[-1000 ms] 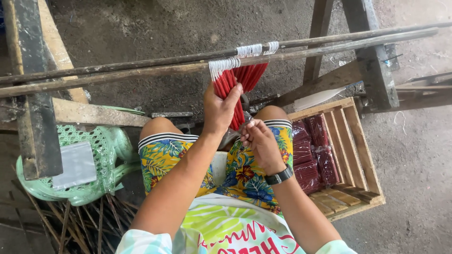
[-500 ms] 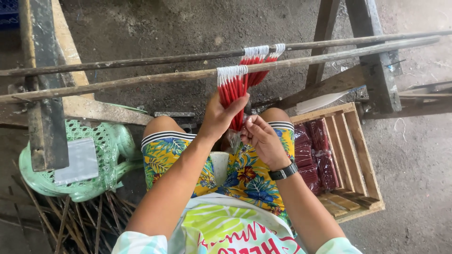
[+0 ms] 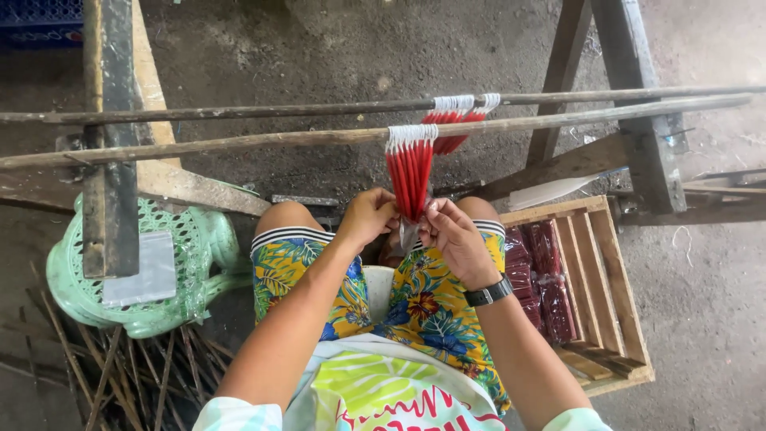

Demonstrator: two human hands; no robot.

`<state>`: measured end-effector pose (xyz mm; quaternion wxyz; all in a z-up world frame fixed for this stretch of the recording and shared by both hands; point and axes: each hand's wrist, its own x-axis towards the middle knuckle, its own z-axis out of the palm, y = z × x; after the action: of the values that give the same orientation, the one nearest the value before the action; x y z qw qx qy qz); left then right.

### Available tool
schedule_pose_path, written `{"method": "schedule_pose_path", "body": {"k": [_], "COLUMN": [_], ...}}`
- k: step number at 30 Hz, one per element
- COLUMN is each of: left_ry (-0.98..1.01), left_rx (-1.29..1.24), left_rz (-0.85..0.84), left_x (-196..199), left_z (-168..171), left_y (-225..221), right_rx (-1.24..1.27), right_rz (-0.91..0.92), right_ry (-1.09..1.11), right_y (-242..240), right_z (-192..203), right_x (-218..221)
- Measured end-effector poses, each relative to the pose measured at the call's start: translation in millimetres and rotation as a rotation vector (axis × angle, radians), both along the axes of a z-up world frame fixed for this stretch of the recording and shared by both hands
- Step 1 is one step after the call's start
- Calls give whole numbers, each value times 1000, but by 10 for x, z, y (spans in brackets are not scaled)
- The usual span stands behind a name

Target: The person is taking bundles of red incense sticks from a drying rack, putting them into plastic bags, and then placing the bagged incense into a wooden crate.

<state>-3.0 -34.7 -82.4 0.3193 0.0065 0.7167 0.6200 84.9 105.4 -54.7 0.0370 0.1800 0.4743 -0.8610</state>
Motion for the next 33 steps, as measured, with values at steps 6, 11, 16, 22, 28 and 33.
{"method": "schedule_pose_path", "body": {"k": [6, 11, 16, 22, 28, 33], "left_ry": [-26, -95, -18, 63, -33, -67], "left_rx": [-13, -64, -124, -117, 11, 142], "left_rz": [-7, -80, -115, -50, 17, -173], "left_x": [-81, -78, -100, -165, -44, 59], "left_z": [209, 361, 384, 504, 582, 722], "left_y": [13, 42, 40, -116, -286, -403], "right_rx": [13, 17, 71, 200, 374, 1098], "right_rz": [-16, 19, -32, -72, -78, 7], "right_ry": [7, 18, -10, -70, 36, 282], "right_y": [25, -14, 51, 152, 29, 48], "right_z": [-60, -54, -85, -144, 31, 165], "right_x": [-36, -83, -63, -148, -184, -117]}}
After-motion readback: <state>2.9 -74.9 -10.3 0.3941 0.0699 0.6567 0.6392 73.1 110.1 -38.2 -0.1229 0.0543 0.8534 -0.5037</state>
